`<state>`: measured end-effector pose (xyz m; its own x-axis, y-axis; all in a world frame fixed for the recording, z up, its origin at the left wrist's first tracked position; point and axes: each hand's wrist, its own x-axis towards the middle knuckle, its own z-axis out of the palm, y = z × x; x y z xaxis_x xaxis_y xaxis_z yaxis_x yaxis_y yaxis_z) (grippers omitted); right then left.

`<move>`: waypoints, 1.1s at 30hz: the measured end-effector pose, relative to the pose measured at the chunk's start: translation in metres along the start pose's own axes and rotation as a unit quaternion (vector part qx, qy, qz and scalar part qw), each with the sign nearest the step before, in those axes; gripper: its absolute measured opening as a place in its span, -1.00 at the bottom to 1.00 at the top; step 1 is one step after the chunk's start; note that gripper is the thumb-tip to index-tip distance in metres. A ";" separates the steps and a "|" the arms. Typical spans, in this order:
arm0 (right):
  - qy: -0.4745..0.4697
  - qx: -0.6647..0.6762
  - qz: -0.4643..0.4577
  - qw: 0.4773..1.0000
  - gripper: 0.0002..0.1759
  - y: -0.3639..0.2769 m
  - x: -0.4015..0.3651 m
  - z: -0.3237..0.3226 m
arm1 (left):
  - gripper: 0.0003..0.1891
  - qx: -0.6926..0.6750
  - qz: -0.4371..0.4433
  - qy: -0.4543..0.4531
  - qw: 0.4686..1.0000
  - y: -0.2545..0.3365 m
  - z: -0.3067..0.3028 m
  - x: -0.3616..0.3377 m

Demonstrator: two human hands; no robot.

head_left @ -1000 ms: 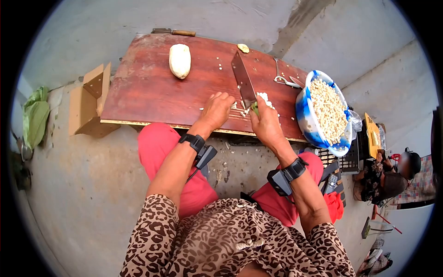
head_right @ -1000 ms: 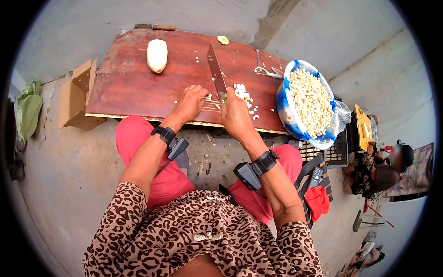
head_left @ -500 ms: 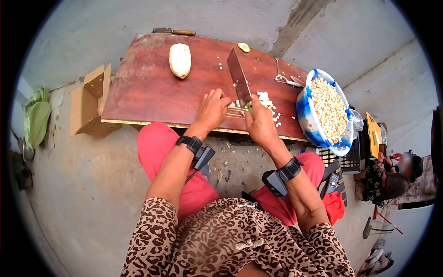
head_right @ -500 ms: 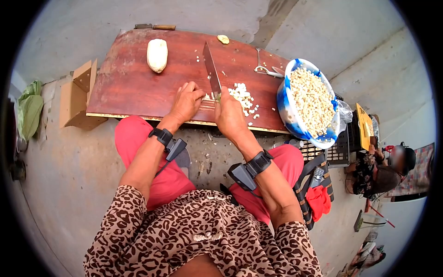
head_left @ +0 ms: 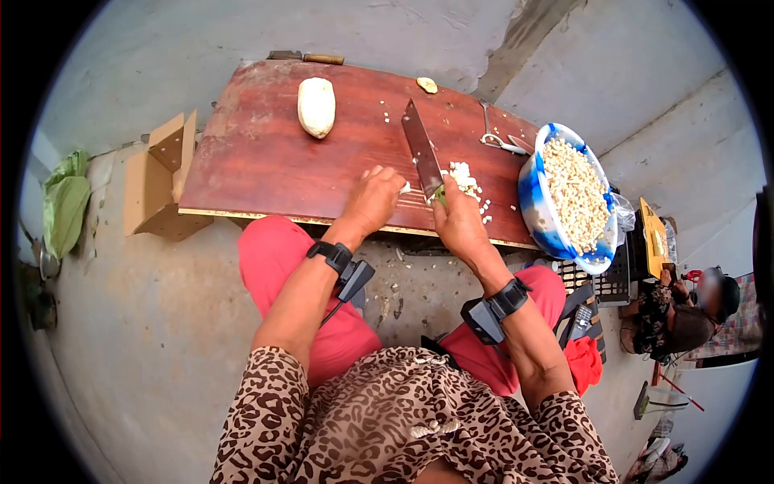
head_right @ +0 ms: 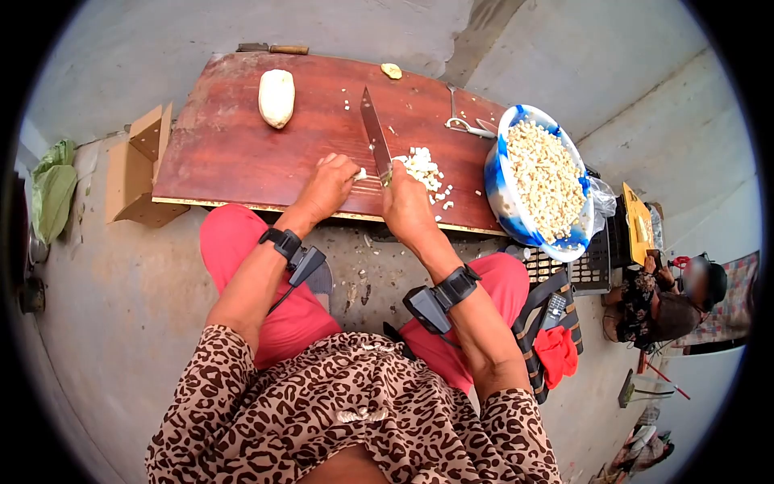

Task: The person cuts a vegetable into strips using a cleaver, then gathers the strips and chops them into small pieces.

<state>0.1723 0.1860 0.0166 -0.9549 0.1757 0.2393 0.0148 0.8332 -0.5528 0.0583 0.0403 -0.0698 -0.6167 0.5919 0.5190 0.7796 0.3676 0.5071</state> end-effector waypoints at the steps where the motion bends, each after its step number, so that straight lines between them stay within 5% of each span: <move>1: 0.006 0.003 -0.003 1.000 -0.74 -0.004 -0.001 -0.005 | -0.83 -0.008 0.008 -0.002 1.000 0.001 0.005 0.002; 13: 0.002 -0.001 -0.007 1.000 -0.68 0.004 -0.001 0.003 | -0.90 -0.010 -0.009 0.012 1.000 0.013 0.003 -0.001; 14: 0.008 0.003 -0.010 1.000 -0.46 0.013 0.000 0.004 | -0.88 0.007 -0.010 0.022 1.000 0.013 0.003 -0.001; 17: 0.045 0.025 -0.042 0.998 -0.67 -0.010 -0.002 -0.006 | -0.85 0.015 -0.010 0.026 1.000 0.011 0.003 -0.003; 23: 0.016 -0.009 -0.033 0.999 -0.69 0.012 -0.009 0.024 | -0.94 0.016 0.004 0.046 0.999 0.008 0.005 -0.003; 24: 0.006 -0.001 -0.027 1.000 -0.47 0.012 -0.005 0.018 | -0.95 0.015 0.003 0.045 0.999 0.007 0.004 -0.004; 27: 0.003 -0.001 -0.011 1.000 -0.67 0.004 -0.003 0.003 | -0.98 0.005 0.014 0.046 0.999 0.007 0.007 -0.001; 33: 0.014 0.016 -0.032 0.999 -0.64 -0.003 -0.009 0.009 | -0.90 -0.015 0.023 0.054 0.998 0.008 0.014 0.000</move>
<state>0.1782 0.1767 0.0090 -0.9451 0.1377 0.2964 -0.0555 0.8262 -0.5607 0.0662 0.0531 -0.0752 -0.5898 0.5256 0.6131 0.8047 0.3191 0.5006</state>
